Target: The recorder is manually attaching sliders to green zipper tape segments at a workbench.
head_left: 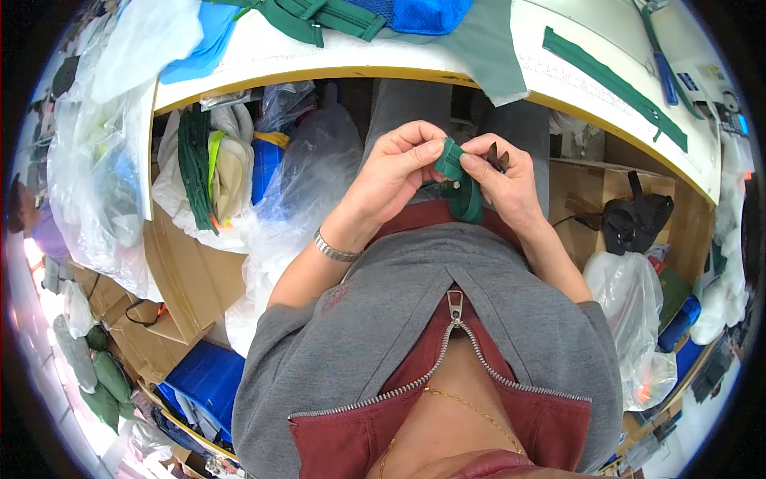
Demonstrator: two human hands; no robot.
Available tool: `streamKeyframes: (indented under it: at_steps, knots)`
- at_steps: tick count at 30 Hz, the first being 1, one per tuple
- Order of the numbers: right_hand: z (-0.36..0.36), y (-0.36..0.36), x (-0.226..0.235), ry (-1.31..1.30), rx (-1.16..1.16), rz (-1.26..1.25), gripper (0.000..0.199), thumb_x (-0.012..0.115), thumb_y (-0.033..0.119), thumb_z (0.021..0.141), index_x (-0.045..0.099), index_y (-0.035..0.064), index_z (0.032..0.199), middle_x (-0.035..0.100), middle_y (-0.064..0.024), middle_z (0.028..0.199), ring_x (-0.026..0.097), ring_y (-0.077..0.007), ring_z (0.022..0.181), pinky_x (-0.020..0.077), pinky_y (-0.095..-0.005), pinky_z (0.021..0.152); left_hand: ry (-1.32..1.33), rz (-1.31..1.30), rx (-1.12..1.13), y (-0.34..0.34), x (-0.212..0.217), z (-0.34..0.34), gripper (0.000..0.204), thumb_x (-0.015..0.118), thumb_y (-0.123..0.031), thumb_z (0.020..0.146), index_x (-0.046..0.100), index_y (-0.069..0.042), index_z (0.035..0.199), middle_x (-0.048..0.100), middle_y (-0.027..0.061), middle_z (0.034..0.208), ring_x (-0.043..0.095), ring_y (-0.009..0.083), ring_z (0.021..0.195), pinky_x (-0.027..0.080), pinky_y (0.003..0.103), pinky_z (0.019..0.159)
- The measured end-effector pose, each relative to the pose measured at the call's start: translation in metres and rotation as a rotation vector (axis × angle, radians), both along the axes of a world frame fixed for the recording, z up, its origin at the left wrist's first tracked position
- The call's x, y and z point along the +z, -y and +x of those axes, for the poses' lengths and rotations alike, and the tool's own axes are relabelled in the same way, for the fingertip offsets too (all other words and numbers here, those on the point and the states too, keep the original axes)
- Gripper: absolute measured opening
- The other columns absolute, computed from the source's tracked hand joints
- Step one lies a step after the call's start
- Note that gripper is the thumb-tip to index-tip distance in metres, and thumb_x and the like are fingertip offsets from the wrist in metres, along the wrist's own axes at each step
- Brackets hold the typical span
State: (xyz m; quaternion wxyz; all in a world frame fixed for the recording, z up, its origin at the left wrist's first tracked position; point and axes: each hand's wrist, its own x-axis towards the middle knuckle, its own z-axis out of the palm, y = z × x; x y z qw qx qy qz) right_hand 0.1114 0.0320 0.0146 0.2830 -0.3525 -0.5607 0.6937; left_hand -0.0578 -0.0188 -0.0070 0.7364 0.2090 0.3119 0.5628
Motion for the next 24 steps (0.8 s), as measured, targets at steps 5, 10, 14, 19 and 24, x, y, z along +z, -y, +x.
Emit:
streamKeyframes:
  at_steps: [5,10,14,19,24]
  knots:
    - [0.003,0.002,-0.006,0.073,-0.026,0.051,0.013,0.059,0.008,0.082,0.061,-0.0020,0.089,0.059,0.0013,0.075,0.051,-0.0042,0.068,0.0415,-0.0197,0.060,-0.211,-0.012,0.068,-0.001,0.006,0.000,0.011,0.056,-0.011,0.085,0.057,-0.001,0.090,0.059,0.0024,0.083,0.055,0.0099,0.073,0.046,0.024,0.067]
    - [0.000,0.004,-0.001,0.105,-0.070,0.193,0.014,0.061,0.008,0.080,0.063,-0.0011,0.090,0.062,-0.0016,0.073,0.053,-0.0055,0.065,0.0425,-0.0209,0.059,-1.062,0.277,0.179,-0.002,0.027,-0.003,0.010,0.063,-0.006,0.077,0.064,0.000,0.085,0.063,0.0060,0.077,0.060,0.0119,0.069,0.046,0.020,0.062]
    - [0.000,-0.001,0.002,0.216,-0.015,0.431,0.014,0.063,0.005,0.077,0.064,0.0006,0.090,0.062,-0.0054,0.072,0.056,-0.0085,0.063,0.0430,-0.0219,0.057,-1.401,0.606,0.261,-0.005,0.029,-0.005,0.007,0.064,-0.003,0.071,0.063,-0.002,0.078,0.062,0.0105,0.071,0.061,0.0217,0.062,0.048,0.027,0.056]
    - [0.000,0.000,0.001,0.234,0.013,0.485,0.014,0.063,0.004,0.076,0.064,0.0008,0.089,0.061,-0.0061,0.070,0.057,-0.0093,0.062,0.0425,-0.0219,0.055,-1.441,0.621,0.255,-0.004,0.027,-0.003,0.008,0.063,0.000,0.067,0.062,-0.002,0.074,0.060,0.0089,0.067,0.060,0.0206,0.057,0.048,0.026,0.052]
    - [0.004,-0.001,-0.003,0.136,-0.009,0.408,0.011,0.061,0.003,0.078,0.062,0.0004,0.088,0.060,-0.0036,0.071,0.053,-0.0069,0.062,0.0412,-0.0206,0.056,-1.213,0.412,0.288,0.001,0.032,0.000,0.008,0.064,0.001,0.067,0.061,0.000,0.074,0.060,0.0066,0.065,0.059,0.0128,0.057,0.047,0.022,0.051]
